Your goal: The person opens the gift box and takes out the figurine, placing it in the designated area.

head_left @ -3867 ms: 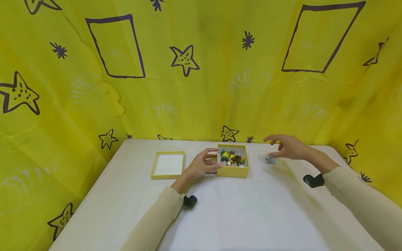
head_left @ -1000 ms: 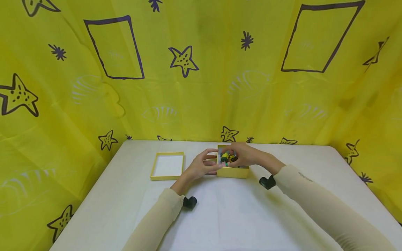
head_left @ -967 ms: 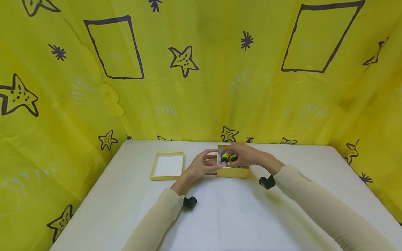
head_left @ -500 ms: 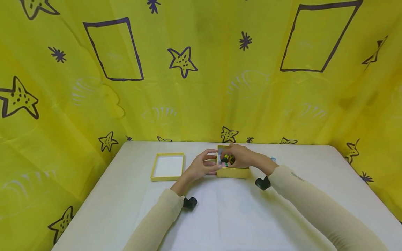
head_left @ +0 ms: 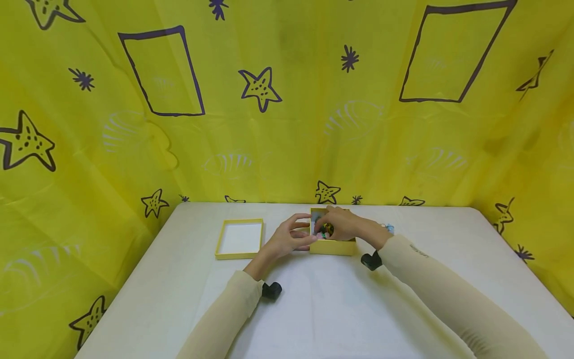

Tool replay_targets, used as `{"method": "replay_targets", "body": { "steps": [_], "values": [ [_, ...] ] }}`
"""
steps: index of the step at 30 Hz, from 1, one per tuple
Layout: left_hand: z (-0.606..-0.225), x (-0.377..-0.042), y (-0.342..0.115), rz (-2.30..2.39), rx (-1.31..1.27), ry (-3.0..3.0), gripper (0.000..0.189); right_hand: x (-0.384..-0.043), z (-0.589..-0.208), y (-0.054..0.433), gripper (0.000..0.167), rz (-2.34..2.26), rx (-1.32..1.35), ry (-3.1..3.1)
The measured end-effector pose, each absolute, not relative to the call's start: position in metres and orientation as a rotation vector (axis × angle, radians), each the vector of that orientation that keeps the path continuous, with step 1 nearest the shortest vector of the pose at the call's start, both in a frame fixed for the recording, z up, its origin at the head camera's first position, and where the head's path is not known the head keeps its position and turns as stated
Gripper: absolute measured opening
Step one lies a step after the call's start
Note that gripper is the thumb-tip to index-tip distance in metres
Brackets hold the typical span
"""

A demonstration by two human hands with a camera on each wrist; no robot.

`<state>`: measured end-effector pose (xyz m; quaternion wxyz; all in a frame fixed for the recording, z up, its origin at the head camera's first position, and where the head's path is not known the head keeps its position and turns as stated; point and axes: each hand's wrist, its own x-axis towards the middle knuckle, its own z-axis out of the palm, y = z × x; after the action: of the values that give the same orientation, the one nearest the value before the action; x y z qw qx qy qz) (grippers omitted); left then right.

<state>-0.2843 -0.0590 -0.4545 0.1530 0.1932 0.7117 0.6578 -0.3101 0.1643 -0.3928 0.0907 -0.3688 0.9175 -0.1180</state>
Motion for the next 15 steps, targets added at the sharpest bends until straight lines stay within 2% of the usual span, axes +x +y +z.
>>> {"method": "replay_targets", "body": {
  "steps": [15],
  "values": [
    [-0.4530,-0.2830,-0.0587,1.869,0.550,2.071,0.065,-0.3092,-0.3935,0.1636,0.023,-0.380,-1.081,2.720]
  ]
}}
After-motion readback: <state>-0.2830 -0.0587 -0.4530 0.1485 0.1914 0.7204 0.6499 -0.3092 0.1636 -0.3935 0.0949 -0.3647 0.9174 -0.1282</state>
